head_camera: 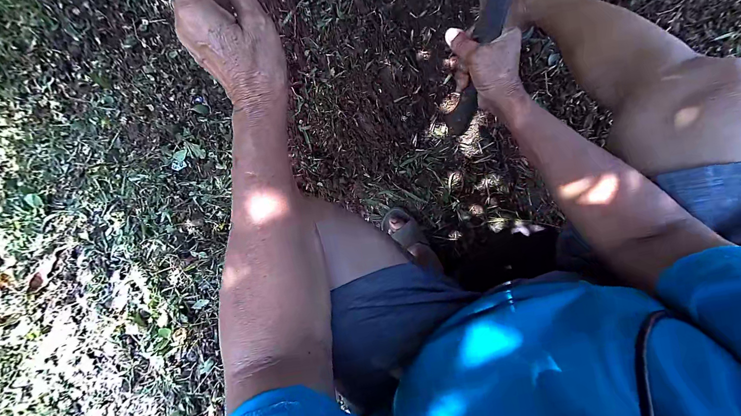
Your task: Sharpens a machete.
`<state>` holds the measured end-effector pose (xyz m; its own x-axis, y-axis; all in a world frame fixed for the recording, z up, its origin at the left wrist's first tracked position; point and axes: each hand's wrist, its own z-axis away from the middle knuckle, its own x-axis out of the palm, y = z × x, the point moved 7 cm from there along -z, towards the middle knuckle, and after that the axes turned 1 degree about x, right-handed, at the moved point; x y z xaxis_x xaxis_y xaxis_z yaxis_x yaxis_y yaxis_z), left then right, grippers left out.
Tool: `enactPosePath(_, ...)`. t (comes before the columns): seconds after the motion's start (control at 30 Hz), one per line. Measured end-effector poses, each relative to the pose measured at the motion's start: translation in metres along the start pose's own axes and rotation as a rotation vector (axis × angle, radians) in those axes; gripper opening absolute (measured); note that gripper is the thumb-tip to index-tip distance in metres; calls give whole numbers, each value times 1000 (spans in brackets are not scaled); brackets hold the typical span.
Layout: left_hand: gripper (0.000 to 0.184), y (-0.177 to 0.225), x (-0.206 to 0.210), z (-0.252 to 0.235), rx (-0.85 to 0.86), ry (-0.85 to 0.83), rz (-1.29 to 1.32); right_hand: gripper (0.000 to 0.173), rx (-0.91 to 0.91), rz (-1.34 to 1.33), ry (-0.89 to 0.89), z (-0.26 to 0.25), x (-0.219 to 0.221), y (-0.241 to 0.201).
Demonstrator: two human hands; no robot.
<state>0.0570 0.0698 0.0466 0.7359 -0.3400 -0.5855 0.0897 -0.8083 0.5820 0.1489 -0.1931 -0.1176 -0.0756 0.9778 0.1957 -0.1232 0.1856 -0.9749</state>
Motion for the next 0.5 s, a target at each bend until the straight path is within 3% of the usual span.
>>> enactPosePath(0.07,32,-3,-2,-1,-18,17,-5,25,38,-34,34,6,-4,24)
enactPosePath(0.1,31,-3,-2,-2,-27,27,-5,22,114,90,19,15,-11,54)
enactPosePath(0.2,31,-4,4,-1,-50,9,11,24,683,733,-246,79,-56,165)
enactPosePath(0.27,35,0,8,-2,-31,-8,8,18,893,981,-469,118,-69,202)
enactPosePath(0.37,35,0,11,-1,-36,-36,-33,22,780,1098,-583,131,-65,195)
enactPosePath(0.5,36,3,16,-4,-49,-38,-36,44,646,1193,-544,111,-67,169)
